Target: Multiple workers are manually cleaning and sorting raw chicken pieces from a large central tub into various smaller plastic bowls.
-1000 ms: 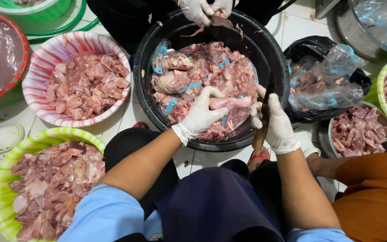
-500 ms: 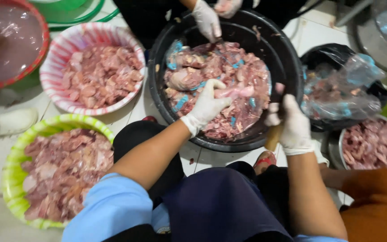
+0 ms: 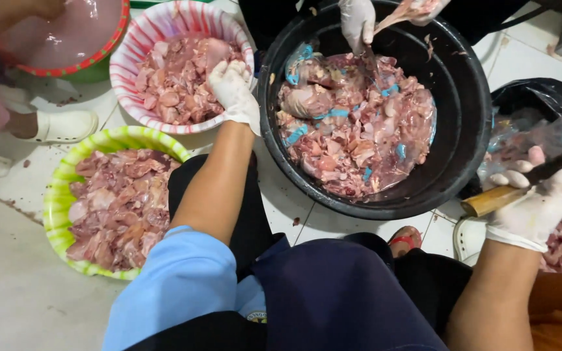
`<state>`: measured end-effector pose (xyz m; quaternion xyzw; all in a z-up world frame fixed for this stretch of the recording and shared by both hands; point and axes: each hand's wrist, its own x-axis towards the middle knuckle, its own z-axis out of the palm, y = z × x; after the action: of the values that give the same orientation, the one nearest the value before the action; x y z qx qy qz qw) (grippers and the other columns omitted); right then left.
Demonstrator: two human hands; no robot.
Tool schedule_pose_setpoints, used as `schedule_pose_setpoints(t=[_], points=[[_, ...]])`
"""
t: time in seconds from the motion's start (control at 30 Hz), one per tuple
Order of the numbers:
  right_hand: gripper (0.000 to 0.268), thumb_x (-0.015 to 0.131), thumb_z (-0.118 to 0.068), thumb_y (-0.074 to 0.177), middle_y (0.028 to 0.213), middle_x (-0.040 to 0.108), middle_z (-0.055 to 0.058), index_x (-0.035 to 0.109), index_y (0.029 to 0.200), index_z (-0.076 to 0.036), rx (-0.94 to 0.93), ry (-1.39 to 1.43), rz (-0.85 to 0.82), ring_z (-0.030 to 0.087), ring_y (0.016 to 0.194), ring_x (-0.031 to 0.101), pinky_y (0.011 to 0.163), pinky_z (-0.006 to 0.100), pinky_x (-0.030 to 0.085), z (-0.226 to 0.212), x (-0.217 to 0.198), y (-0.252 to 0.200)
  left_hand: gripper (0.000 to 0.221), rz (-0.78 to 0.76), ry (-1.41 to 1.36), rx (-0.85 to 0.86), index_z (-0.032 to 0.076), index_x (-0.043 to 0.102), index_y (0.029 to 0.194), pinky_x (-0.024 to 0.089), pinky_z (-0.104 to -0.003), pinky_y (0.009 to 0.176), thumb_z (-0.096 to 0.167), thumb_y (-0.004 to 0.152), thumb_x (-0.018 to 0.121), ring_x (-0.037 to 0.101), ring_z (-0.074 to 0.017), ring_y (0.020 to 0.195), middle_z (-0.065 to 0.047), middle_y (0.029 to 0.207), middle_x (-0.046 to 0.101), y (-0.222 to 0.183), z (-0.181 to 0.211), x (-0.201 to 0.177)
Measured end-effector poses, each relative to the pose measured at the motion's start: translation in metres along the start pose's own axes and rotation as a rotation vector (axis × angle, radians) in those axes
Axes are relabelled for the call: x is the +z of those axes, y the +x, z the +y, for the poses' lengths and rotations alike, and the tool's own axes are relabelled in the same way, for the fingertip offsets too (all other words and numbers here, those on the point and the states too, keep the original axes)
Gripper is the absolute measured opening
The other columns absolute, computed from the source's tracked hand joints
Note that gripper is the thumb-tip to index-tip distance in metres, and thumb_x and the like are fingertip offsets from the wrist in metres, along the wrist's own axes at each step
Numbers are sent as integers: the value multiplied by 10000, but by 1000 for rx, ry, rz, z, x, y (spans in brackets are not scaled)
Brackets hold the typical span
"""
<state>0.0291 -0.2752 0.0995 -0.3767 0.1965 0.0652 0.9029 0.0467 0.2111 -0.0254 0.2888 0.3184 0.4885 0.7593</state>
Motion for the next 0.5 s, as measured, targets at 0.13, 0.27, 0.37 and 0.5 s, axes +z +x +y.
schedule_pose_setpoints(t=[0.13,0.27,0.37,0.5], points=[[262,569,-375,847,742,540,-69,638,968,-152,-6,-21,-39,32,574,479,671,216,397,-2,-10,5,422,-511,-499,-534,251,228,581,123,-279,332,457,827,503,167,-90,334,91,502,149,140,-103,-92],[299,442,-357,910,852,587,-61,571,1020,-111,6,90,-23,57,538,471,642,250,378,-7,-31,11,266,-261,1016,706,144,596,605,447,-268,830,-46,700,437,575,-102,631,28,610,570,56,94,-25],[350,399,-424,900,786,573,-55,554,989,-123,-2,4,15,80,686,562,759,261,431,3,-40,11,221,-137,858,455,143,542,589,400,-282,691,-44,684,471,537,-121,554,24,563,510,141,90,-75],[474,526,-473,913,800,524,25,538,1127,-50,309,-14,-11,128,631,508,661,302,427,55,-22,-2,243,116,432,-29,143,419,554,294,-311,379,-40,646,549,450,-159,382,16,457,374,229,71,-132]])
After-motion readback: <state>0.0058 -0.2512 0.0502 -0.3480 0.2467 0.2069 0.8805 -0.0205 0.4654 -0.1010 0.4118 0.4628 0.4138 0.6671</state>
